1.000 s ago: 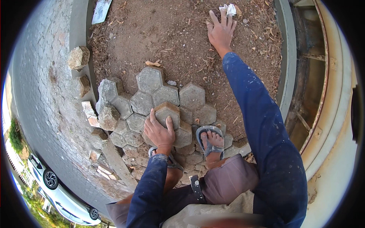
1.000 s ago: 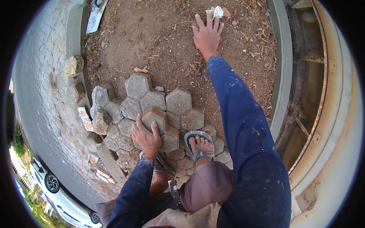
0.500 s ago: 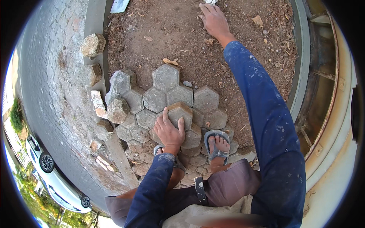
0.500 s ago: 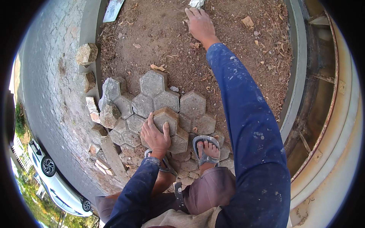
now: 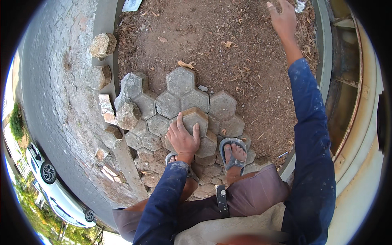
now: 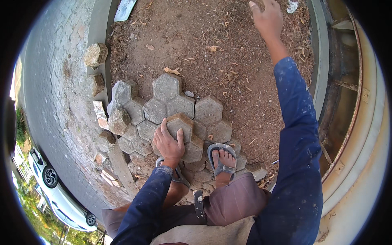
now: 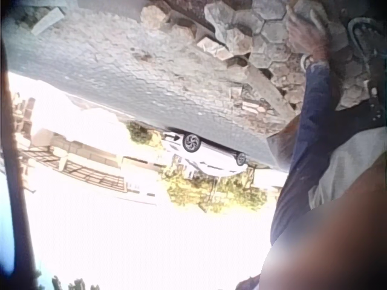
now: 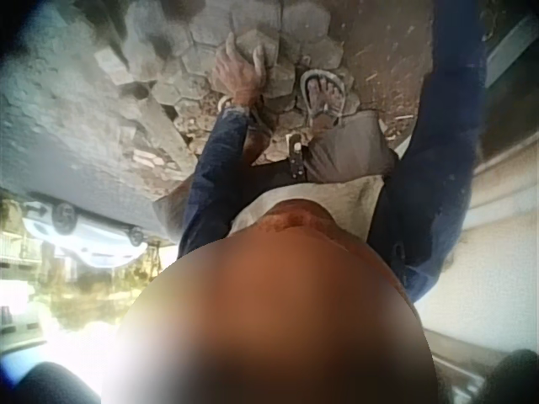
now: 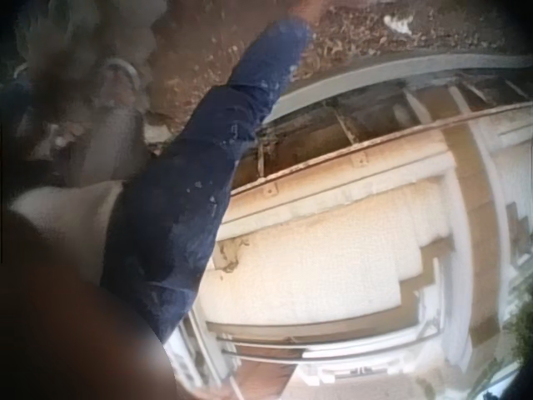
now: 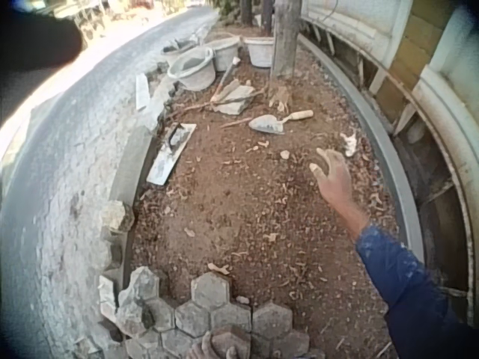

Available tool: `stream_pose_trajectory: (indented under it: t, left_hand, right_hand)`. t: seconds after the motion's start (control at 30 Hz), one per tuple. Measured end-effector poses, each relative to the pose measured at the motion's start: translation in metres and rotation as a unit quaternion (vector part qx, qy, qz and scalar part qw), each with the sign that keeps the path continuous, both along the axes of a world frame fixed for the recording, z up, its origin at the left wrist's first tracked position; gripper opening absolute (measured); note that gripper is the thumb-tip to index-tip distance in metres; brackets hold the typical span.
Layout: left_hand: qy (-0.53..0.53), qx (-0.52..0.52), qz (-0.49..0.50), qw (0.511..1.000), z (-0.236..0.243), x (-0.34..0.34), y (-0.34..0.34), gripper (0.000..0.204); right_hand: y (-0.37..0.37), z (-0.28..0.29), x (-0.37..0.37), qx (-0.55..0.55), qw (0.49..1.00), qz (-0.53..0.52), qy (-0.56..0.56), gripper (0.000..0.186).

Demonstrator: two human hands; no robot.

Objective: Lay and adjust hexagonal paving stones in a prepared garden bed area.

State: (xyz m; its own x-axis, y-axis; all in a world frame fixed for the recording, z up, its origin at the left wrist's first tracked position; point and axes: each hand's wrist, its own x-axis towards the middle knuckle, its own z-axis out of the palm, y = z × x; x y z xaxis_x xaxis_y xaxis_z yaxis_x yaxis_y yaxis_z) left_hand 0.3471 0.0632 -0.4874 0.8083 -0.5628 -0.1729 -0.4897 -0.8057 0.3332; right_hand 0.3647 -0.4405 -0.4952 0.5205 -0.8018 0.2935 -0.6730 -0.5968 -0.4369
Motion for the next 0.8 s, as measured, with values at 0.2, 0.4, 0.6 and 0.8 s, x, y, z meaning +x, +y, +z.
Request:
stream_pose_trajectory:
  t: [0.2, 0.4, 0.6, 0.8]
  left_hand:
    - [0.002, 0.003, -0.006, 1.0, -0.002, 0.001, 0.002, 0.073]
    - [0.141, 0.025, -0.144, 0.979, 0.017, 0.028, 0.033, 0.103]
    - [0.1, 0.069, -0.374, 0.92, 0.044, 0.05, 0.071, 0.12]
    - [0.114, 0.103, -0.34, 0.928, 0.05, 0.041, 0.044, 0.115]
  right_hand:
    - [0.312, 0.005, -0.116, 0.302, 0.892, 0.335, 0.017, 0.077]
    - [0.413, 0.023, -0.17, 0.23, 0.867, 0.43, 0.099, 0.1]
    - [0.421, 0.009, -0.169, 0.228, 0.865, 0.424, 0.139, 0.083]
    - [0.404, 0.028, -0.169, 0.281, 0.855, 0.423, 0.109, 0.095]
